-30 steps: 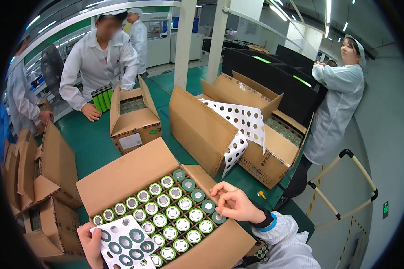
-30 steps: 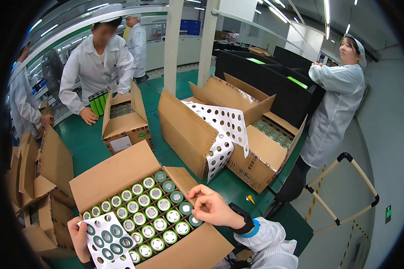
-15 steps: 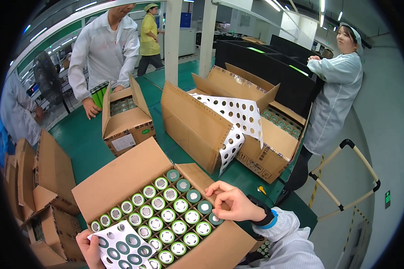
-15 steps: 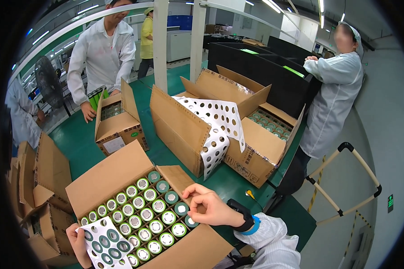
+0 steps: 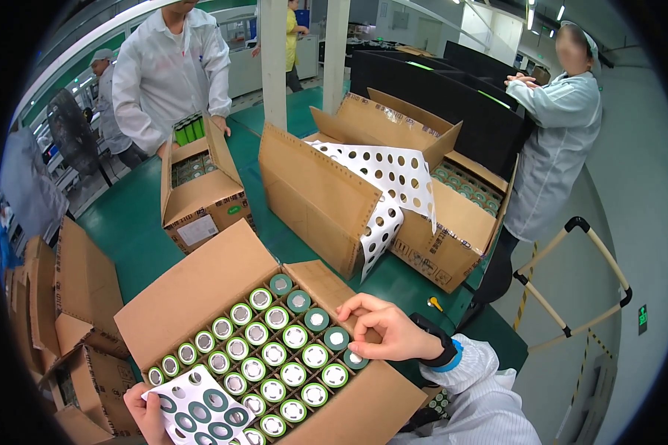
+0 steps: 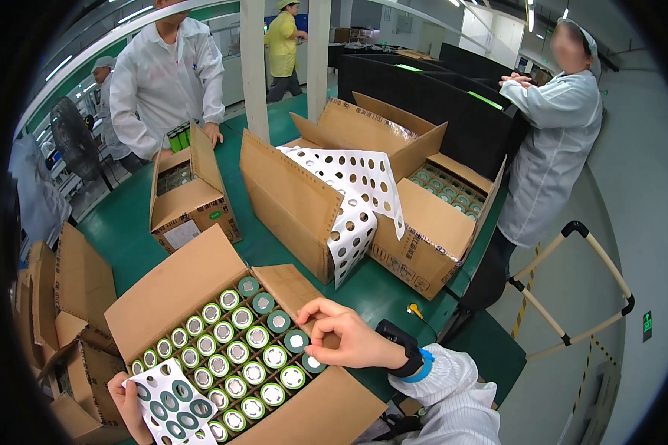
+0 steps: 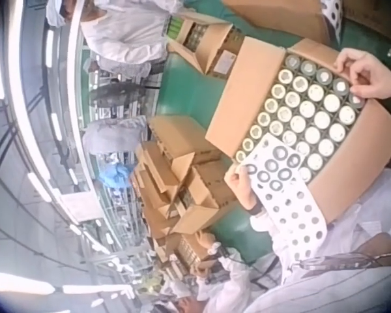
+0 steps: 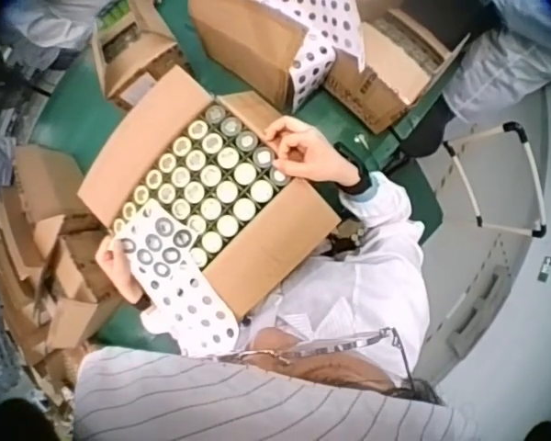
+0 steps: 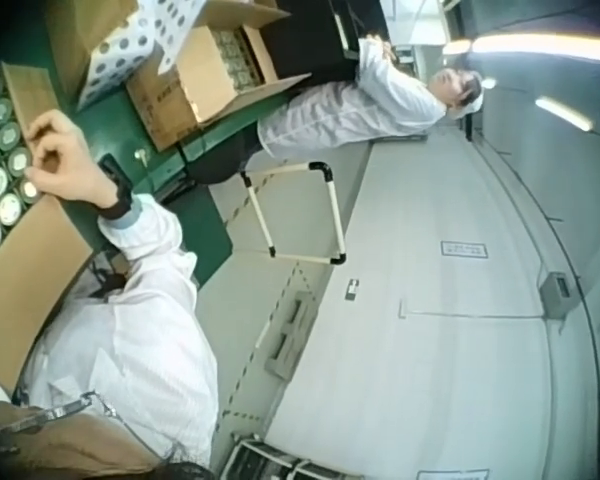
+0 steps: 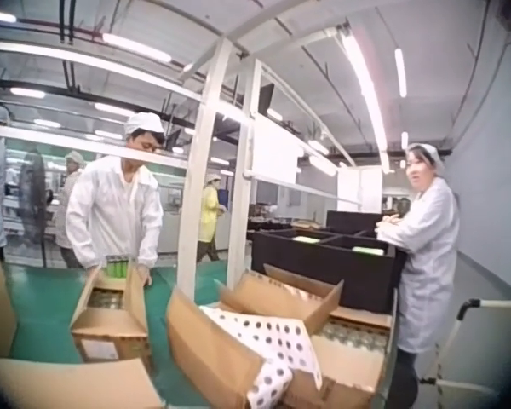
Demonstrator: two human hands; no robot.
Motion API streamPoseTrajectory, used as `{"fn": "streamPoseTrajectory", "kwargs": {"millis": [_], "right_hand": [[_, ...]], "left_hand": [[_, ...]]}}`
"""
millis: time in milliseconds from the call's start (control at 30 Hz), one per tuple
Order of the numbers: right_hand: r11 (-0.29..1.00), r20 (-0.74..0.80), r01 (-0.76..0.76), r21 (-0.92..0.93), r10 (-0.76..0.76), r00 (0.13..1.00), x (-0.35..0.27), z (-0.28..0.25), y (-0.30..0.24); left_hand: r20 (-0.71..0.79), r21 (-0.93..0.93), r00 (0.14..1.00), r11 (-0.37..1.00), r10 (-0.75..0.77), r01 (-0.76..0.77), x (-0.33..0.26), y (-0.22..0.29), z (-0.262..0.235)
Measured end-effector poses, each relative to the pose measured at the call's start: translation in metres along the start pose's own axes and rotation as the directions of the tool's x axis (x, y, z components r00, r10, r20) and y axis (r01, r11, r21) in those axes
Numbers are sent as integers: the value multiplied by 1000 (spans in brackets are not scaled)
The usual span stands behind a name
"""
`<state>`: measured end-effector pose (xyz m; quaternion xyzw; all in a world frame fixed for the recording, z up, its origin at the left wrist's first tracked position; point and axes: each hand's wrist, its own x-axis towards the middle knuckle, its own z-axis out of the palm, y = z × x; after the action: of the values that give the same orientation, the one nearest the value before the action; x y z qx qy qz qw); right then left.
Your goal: The person places a sheet of circular stickers onto a box of batteries, pressing them onto the battery tops by hand. They then peel the remaining paper backing away from the batteries and repeat the process with a new sheet.
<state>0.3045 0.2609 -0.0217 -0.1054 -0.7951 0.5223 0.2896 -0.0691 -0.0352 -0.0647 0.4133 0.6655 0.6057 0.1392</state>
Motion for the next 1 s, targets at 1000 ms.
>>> {"fn": "streamPoseTrajectory", "kwargs": {"millis": [1000], "right_hand": [[998,52,29,-55,-27,998,1,-4,-4]], "left_hand": [[20,-90,990,986,-137,138,8,83,53]]}}
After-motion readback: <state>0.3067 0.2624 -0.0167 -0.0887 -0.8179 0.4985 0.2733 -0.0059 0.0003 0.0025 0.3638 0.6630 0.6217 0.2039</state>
